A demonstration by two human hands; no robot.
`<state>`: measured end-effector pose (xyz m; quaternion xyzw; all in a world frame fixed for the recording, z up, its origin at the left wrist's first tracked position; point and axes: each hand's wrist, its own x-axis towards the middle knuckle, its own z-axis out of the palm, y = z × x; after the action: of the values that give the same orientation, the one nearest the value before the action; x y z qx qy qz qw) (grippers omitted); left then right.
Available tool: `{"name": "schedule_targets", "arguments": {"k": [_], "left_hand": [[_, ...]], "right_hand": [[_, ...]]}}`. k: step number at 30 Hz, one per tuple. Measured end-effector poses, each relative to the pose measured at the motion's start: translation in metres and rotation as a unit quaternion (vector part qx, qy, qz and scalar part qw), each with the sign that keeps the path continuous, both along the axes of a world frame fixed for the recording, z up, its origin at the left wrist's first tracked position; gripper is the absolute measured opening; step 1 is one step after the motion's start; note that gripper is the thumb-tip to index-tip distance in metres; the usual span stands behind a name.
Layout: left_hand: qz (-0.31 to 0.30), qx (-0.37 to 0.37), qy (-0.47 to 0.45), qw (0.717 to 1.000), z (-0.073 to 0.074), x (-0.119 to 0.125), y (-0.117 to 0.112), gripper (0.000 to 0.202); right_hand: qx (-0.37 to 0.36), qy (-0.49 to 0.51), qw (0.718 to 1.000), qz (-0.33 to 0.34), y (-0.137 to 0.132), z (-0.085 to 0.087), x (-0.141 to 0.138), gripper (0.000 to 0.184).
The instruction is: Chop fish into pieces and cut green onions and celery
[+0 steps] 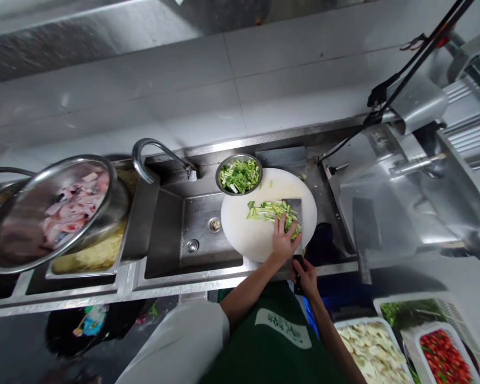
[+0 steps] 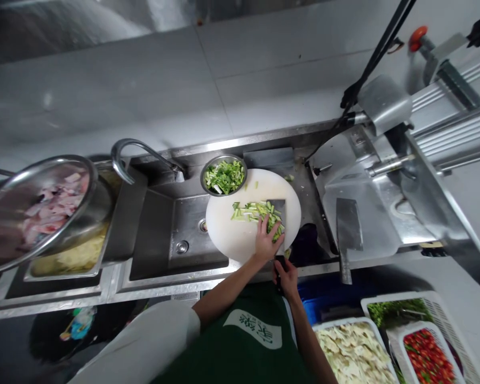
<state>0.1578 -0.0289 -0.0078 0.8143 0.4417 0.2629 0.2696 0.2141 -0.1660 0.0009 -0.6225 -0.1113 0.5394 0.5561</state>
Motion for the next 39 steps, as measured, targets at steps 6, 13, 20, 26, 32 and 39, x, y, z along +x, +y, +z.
{"name": "schedule_targets", "arguments": {"k": [6,13,20,26,32,39], "left_hand": [[0.010,0.042,0.007,0.999,0.033,-0.020,0.021,0.046],[0.072,0.107,-0.002,0.992,0.068,-0.060,0.118,0.045],[0.149,0.112,0.048,0.981,0.058,-0.075,0.214,0.050],[0.160,0.060,0.111,0.979,0.054,-0.073,0.265,0.045],[0.140,0.119,0.018,0.983,0.056,-0.092,0.255,0.049],[-0.016,0.059,0.005,0.998,-0.011,-0.150,0.117,0.050]], "right_hand": [[0.020,0.010,0.999,0.026,0.022,0.022,-0.010,0.047],[0.118,0.038,0.987,0.099,0.132,0.051,-0.034,0.051],[0.103,0.053,0.987,0.111,0.185,0.053,-0.040,0.058],[0.032,-0.005,0.988,0.152,0.104,0.062,-0.006,0.052],[-0.056,-0.086,0.990,0.093,0.013,0.059,0.047,0.057],[-0.106,-0.148,0.982,0.056,-0.013,0.035,0.091,0.065]]}}
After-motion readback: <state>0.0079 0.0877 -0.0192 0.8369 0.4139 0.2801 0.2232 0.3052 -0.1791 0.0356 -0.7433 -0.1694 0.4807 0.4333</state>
